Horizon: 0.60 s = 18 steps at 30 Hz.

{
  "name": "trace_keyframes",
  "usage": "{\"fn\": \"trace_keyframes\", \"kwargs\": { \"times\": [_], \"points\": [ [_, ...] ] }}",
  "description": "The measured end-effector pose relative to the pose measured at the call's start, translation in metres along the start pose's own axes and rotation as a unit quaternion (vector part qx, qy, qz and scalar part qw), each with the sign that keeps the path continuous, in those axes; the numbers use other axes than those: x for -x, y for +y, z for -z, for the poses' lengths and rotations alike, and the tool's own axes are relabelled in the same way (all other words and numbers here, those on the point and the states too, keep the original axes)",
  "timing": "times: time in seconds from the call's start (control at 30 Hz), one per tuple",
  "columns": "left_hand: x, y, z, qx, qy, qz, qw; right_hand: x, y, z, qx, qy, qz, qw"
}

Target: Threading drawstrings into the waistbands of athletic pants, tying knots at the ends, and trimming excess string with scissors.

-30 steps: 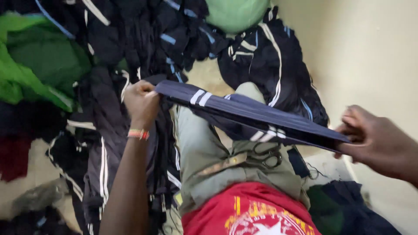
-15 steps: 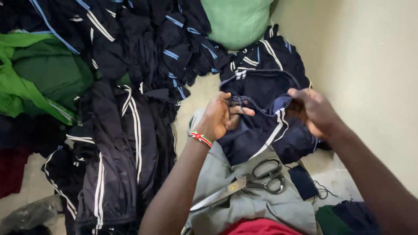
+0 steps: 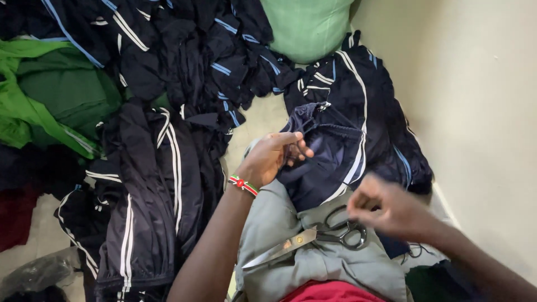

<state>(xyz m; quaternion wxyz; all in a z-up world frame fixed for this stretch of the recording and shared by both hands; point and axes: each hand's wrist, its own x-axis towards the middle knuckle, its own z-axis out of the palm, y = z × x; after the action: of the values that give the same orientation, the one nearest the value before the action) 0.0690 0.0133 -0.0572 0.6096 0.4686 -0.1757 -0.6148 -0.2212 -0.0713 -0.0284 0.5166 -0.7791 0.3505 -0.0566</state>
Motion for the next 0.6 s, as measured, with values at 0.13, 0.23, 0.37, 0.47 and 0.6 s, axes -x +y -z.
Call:
{"fn": "trace_keyframes", "kwargs": {
  "times": [0.13,0.23,0.37,0.47,0.6],
  "points": [
    [0.017,0.011,0.002,-0.019,-0.020,-0.033,0.999,0.021,-0.005,-0.021,0.140,-0.131,0.133,0.972],
    [0.048,0.025,-0.004,-0.024,-0.034,-0.059,0.997,0.028,-0.005,-0.021,0.181,-0.139,0.230,0.946],
    [0.077,0.025,0.001,0.020,-0.015,-0.082,0.996,0.028,0.002,-0.008,0.226,-0.095,0.298,0.923],
    [0.086,0.011,0.025,0.047,-0.005,-0.076,0.996,0.035,-0.008,-0.014,0.278,-0.097,0.309,0.904],
    [0.104,0.006,0.035,0.100,0.000,-0.117,0.988,0.024,-0.004,-0.017,0.391,-0.102,0.422,0.812]
  ]
}}
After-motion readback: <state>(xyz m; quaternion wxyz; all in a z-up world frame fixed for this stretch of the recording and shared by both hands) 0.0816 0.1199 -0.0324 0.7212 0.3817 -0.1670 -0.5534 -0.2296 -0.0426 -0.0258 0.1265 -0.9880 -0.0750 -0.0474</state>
